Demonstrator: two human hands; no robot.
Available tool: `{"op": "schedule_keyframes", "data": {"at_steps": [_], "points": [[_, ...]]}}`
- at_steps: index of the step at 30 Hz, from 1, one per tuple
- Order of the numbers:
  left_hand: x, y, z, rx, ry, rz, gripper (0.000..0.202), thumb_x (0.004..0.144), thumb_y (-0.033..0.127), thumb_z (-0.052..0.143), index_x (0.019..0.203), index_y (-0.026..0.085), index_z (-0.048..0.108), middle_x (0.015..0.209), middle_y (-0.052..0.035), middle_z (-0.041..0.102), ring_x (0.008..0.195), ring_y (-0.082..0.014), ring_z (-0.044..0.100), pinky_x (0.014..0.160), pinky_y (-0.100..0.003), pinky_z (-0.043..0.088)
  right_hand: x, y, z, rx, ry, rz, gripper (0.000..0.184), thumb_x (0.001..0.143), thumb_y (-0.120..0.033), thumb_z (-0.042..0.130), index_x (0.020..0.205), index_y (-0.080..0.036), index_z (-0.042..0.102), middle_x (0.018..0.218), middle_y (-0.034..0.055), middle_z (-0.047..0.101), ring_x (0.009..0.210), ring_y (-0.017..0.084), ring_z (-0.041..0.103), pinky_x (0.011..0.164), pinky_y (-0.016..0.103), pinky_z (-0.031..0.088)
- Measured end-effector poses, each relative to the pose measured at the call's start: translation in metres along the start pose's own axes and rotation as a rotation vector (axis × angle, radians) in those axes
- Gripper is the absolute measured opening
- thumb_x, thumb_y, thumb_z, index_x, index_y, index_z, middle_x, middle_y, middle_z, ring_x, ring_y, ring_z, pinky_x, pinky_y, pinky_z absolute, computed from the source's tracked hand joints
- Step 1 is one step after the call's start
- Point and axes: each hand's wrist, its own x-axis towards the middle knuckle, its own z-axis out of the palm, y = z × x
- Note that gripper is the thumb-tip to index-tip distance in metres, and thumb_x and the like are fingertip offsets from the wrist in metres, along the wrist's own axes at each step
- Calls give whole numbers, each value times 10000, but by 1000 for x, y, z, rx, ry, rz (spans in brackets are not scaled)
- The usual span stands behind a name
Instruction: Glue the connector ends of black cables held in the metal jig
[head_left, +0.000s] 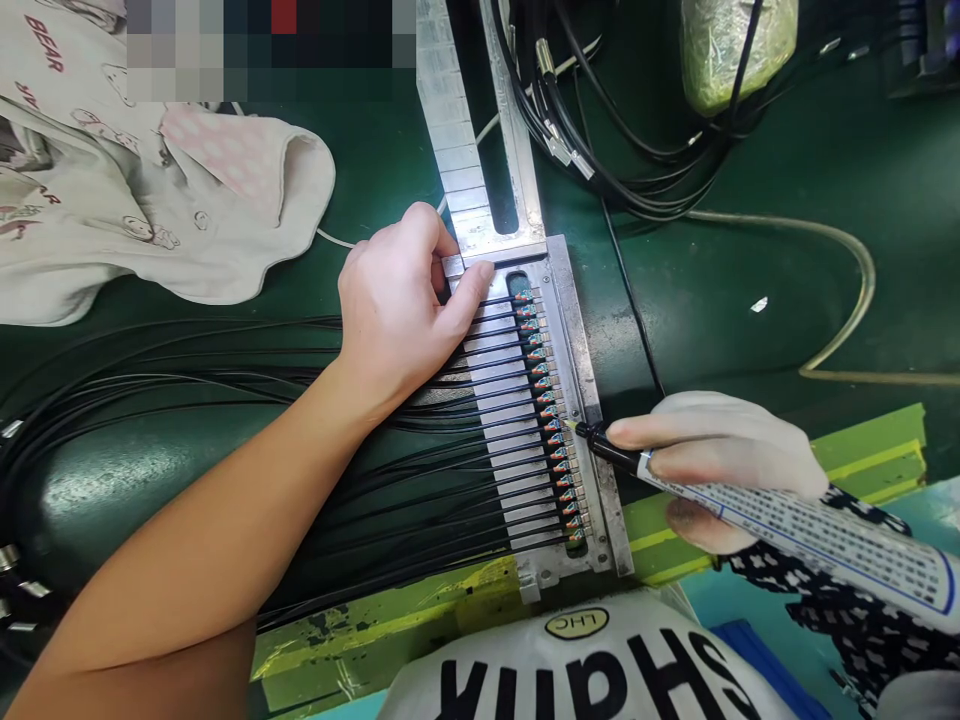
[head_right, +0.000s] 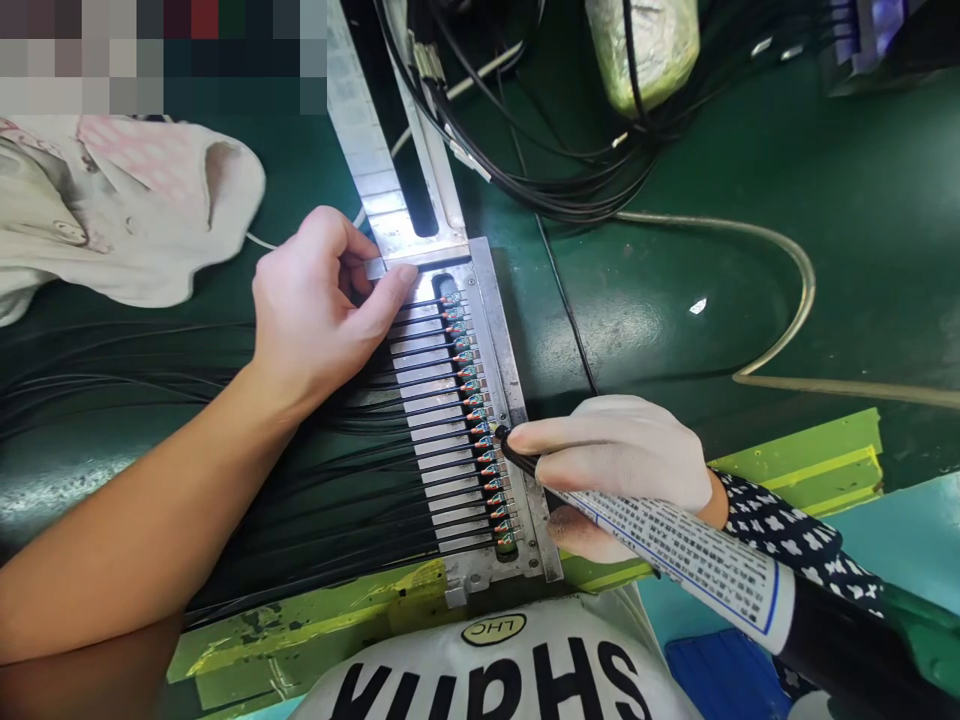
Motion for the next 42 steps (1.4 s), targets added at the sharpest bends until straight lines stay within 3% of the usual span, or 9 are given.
{"op": "schedule_keyframes", "data": {"at_steps": [5,13,18,28,32,42], "points": [[0,0,0,-21,-51,-44,292,933,509,573,990,232,502,865,-9,616,949,-226,630,924,-406,468,3,-1,1,-15,8,6,143,862,-238,692,982,-171,652,1054,138,785,761,172,765,706,303,631],[0,2,-2,-9,-11,-9,258,927,488,591,956,242,517,791,8,580,863,-204,627,836,-408,479,6,-3,0,-62,-21,43,117,876,-266,673,975,-212,642,1057,121,789,779,189,770,698,341,646],[0,1,0,6,40,47,297,890,459,655,891,229,468,716,20,516,711,-188,587,728,-402,463,6,-3,0,-48,-6,33,135,847,-244,696,956,-182,646,1051,143,786,780,196,770,714,335,644],[0,-1,0,39,33,34,292,919,514,607,941,239,511,742,23,552,747,-165,588,740,-363,472,3,-8,0,-74,49,9,119,930,-332,635,951,-215,632,1019,120,793,753,197,771,678,337,654],[0,-2,1,37,27,28,313,924,536,593,958,232,524,758,22,572,769,-161,595,757,-358,487,-6,-9,4,-50,99,-17,106,901,-292,650,946,-196,650,1009,122,792,728,190,763,667,325,648],[1,1,0,33,39,29,288,903,516,609,937,243,525,734,20,569,725,-158,573,709,-363,475,-8,-4,3,-53,-16,4,168,893,-282,659,1040,-205,633,1096,133,779,796,197,773,717,340,644]]}}
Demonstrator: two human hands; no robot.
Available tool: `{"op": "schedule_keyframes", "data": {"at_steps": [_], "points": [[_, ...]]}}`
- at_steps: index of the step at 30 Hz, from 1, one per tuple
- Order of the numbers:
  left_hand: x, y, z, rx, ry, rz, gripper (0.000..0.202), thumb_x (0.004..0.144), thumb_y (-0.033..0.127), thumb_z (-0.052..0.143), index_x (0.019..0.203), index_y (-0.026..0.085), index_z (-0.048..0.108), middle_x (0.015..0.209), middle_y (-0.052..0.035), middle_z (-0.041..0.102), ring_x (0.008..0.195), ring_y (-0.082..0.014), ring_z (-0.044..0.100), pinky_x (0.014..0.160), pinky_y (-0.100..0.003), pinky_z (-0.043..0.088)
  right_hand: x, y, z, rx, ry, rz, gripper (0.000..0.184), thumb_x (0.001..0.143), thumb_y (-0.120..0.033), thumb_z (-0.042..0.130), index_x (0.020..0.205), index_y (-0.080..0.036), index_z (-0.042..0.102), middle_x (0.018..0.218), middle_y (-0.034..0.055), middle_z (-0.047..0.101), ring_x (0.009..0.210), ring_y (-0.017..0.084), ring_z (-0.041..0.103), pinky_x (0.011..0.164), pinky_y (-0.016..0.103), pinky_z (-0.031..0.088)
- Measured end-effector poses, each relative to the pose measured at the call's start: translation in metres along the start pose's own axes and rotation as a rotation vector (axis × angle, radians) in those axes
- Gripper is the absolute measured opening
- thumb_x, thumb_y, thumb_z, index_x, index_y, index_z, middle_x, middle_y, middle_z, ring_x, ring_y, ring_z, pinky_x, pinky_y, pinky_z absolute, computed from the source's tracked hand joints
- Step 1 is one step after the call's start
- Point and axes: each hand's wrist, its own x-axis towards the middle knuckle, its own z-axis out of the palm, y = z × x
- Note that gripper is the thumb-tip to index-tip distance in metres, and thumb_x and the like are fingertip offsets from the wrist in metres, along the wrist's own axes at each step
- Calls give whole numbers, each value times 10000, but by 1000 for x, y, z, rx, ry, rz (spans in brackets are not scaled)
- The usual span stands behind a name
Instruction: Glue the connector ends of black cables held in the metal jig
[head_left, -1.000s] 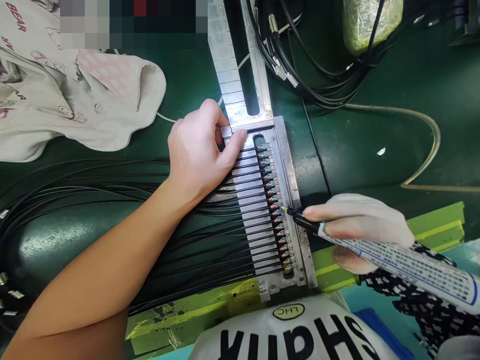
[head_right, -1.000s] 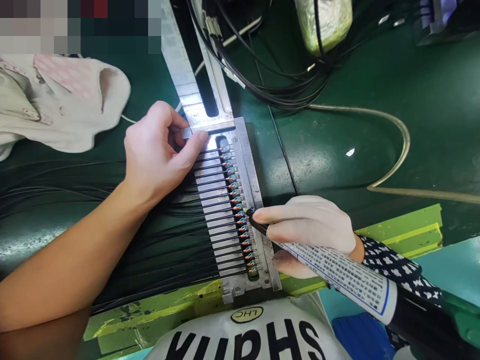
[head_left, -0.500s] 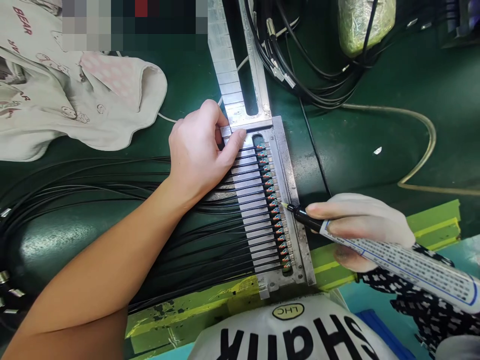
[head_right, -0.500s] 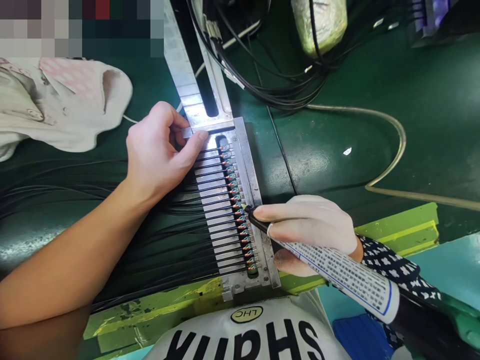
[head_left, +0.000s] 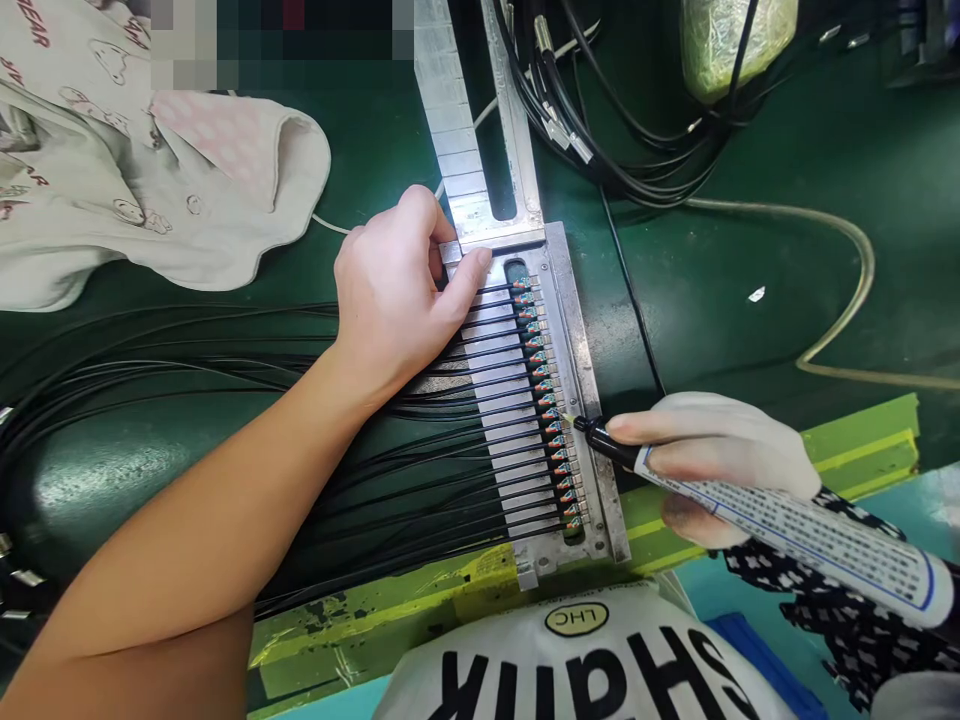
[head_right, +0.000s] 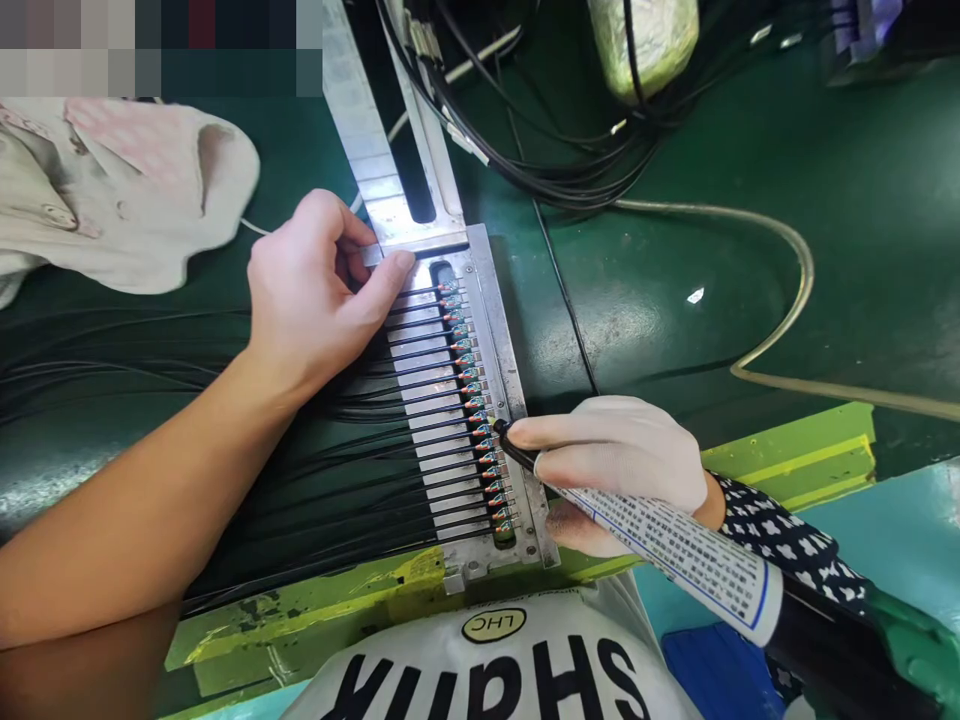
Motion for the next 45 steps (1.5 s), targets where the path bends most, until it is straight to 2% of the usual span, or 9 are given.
{"op": "schedule_keyframes", "data": {"at_steps": [10,16,22,25,33,38,45], "points": [[-1,0,0,1,-15,-13,320,921,563,580,966,248,542,770,16,597,807,-175,624,773,-390,498,-2,3,0,48,15,-53,151,866,-231,679,1008,-186,652,1085,153,777,805,183,768,674,308,631],[0,0,-1,-19,-20,-17,315,919,541,602,940,238,517,746,20,555,801,-164,616,779,-375,504,-2,2,-1,62,16,-59,119,868,-187,663,979,-144,658,1056,183,775,832,176,763,698,300,618],[-1,-5,5,-151,65,41,310,886,517,670,921,239,538,709,29,515,840,-184,643,874,-375,518,-1,-1,1,62,48,-12,118,903,-220,627,1008,-174,656,1058,150,779,819,174,765,707,313,622],[0,-6,7,-166,51,30,292,875,472,696,915,240,522,714,30,492,865,-193,649,933,-390,496,-1,-2,3,62,45,-8,104,916,-218,617,1002,-175,656,1050,152,780,844,176,769,715,312,622],[1,-5,7,-77,56,44,277,862,404,695,888,230,482,697,40,489,720,-169,616,810,-381,506,-1,-2,3,53,46,21,92,928,-245,636,989,-181,658,1067,149,779,852,180,769,736,324,624],[1,-6,8,-83,43,39,287,865,417,688,907,222,483,714,36,481,784,-196,655,872,-421,511,0,-1,5,44,47,24,117,931,-256,636,1016,-180,662,1081,150,776,842,189,770,739,340,630],[1,-6,8,-82,50,43,268,876,409,676,904,229,479,714,39,477,773,-177,646,863,-397,513,-1,-4,1,32,51,41,100,917,-228,647,1010,-194,663,1094,135,777,887,186,771,761,323,630]]}}
